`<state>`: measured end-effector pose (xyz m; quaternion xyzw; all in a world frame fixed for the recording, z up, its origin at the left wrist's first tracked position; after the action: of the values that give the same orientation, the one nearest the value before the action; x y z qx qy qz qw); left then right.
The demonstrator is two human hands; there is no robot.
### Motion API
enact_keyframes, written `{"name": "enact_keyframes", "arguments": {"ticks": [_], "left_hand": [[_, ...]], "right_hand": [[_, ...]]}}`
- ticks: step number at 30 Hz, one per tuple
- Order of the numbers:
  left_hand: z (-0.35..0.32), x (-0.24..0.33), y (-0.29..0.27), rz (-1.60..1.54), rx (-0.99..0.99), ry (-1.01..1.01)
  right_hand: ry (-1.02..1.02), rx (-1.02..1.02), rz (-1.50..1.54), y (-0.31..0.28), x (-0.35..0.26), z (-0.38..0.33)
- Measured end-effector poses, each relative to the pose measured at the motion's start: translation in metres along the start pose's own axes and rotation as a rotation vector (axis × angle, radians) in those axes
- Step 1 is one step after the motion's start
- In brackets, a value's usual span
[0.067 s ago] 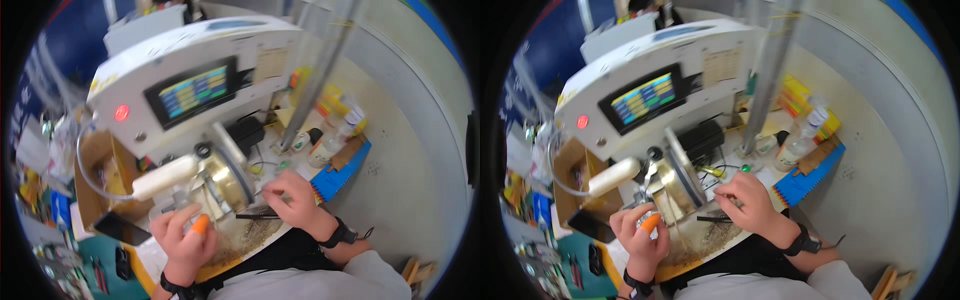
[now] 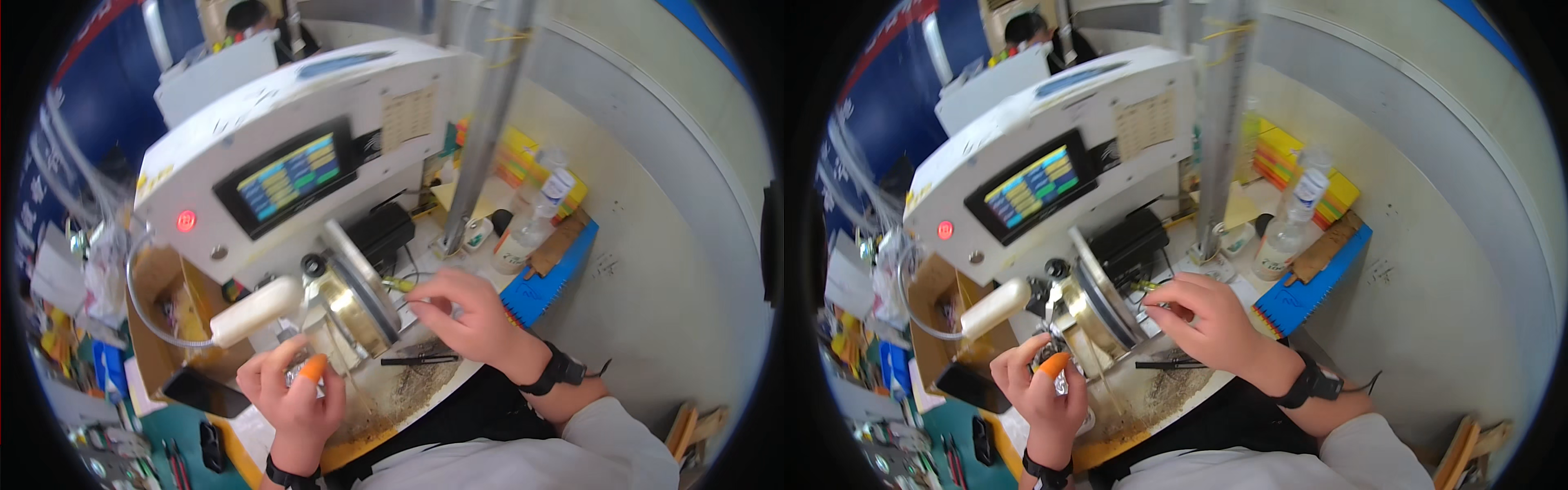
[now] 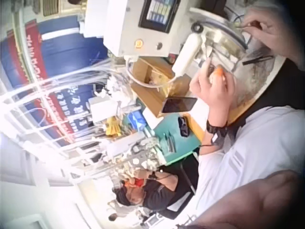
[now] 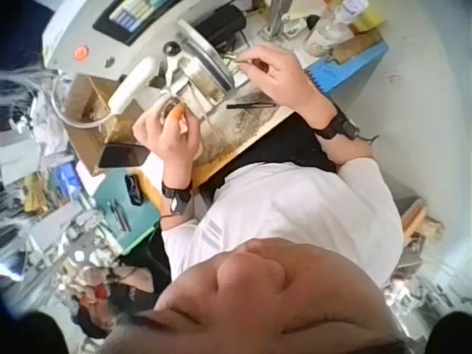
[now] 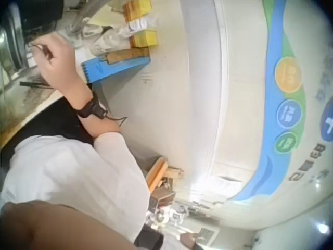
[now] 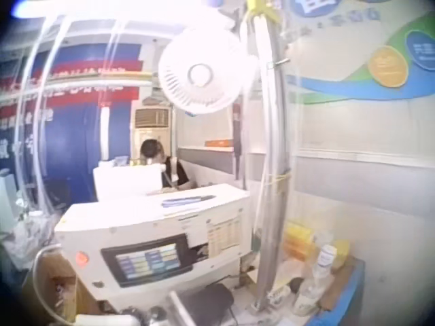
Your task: The recorder uses a precision machine and various hand tools to process and inspect small components at an industrial assembly station.
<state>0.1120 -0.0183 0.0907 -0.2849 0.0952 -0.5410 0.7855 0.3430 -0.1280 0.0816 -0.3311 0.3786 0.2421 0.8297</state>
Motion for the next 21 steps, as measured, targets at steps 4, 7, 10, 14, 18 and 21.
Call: {"name": "enact_keyframes", "arguments": {"ticks": [4,7,10,14,18,21], "left_hand": [[0.025,0.008,0.013,0.083,-0.079,-0.028],[0.042,0.019,0.023,0.059,-0.179,-0.054],[0.043,0.016,0.031,0.071,-0.183,-0.071],[0.039,0.015,0.036,0.084,-0.16,-0.056],[0.037,0.019,0.027,0.131,-0.172,-0.054],[0.03,0.023,0.008,0.221,-0.157,-0.113]], "right_hand": [[0.153,-0.295,0.017,0.01,-0.007,0.036],[0.097,-0.337,0.082,0.023,0.016,0.046],[0.212,-0.486,0.139,0.038,0.015,0.055],[0.273,-0.531,0.091,0.05,0.018,0.05],[0.242,-0.364,0.108,0.041,0.018,0.041],[0.271,-0.159,0.152,0.016,0.018,0.021]]}}
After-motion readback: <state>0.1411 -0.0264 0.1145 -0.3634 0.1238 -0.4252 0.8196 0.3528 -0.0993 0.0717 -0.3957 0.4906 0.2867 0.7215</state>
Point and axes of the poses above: each hand's wrist, its own z-axis towards the middle knuckle, its own y-axis out of the palm, x = y × z, the point moved 6 cm from there along z, towards the middle knuckle, and after that the axes turned 5 degrees about x, right-handed, at the moved point
